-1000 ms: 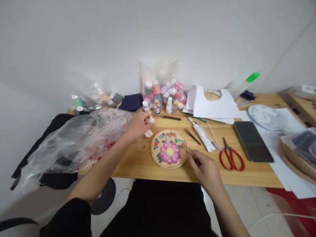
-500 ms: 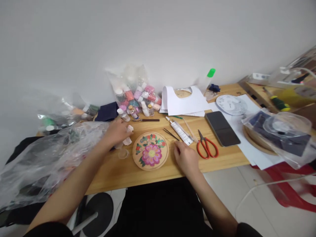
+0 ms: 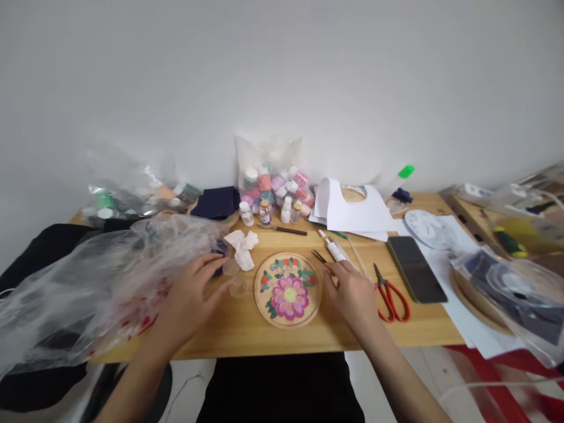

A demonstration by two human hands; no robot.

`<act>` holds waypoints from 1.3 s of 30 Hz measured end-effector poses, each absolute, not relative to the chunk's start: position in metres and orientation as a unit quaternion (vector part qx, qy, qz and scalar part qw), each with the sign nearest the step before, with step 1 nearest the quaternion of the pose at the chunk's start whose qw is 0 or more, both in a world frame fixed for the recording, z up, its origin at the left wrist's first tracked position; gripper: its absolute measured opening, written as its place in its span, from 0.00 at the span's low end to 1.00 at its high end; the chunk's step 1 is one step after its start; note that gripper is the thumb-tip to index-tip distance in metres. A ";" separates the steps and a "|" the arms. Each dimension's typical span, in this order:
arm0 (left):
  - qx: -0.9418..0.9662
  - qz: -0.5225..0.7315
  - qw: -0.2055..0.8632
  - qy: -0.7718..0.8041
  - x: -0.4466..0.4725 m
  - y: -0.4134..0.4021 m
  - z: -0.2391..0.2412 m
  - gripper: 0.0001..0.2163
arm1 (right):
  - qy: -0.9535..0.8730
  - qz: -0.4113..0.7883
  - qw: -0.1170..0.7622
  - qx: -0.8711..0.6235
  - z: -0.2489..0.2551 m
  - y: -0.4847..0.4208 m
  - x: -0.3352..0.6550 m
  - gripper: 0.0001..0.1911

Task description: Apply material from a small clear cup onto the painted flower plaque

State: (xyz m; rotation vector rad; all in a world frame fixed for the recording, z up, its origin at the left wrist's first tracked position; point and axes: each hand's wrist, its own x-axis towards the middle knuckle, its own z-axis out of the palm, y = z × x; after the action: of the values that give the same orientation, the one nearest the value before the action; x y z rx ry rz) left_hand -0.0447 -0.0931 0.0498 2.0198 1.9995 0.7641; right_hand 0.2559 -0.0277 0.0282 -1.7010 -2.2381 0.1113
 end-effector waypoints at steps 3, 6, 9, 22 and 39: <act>0.658 0.280 0.134 0.686 -0.041 -0.104 0.035 0.15 | -0.820 0.055 0.192 -0.536 0.053 0.006 0.225 0.11; 0.641 0.299 0.148 0.691 -0.038 -0.109 0.025 0.16 | -0.837 0.086 0.161 -0.517 0.078 0.041 0.180 0.16; 0.634 0.323 0.154 0.686 -0.037 -0.112 0.020 0.14 | -0.842 0.094 0.105 -0.520 0.094 0.069 0.140 0.21; 0.562 0.428 0.210 0.676 -0.026 -0.109 0.024 0.10 | -0.876 0.003 0.032 -0.481 0.093 0.098 0.112 0.09; 0.515 0.541 0.234 0.623 -0.020 -0.064 0.036 0.28 | -0.908 0.320 0.142 -0.230 0.149 0.052 0.123 0.09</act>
State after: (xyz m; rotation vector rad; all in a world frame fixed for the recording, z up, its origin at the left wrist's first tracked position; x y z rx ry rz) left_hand -0.0198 -0.0643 0.0360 1.4133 1.7103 1.4848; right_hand 0.1225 0.0521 0.1494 -0.6628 -2.6204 0.9226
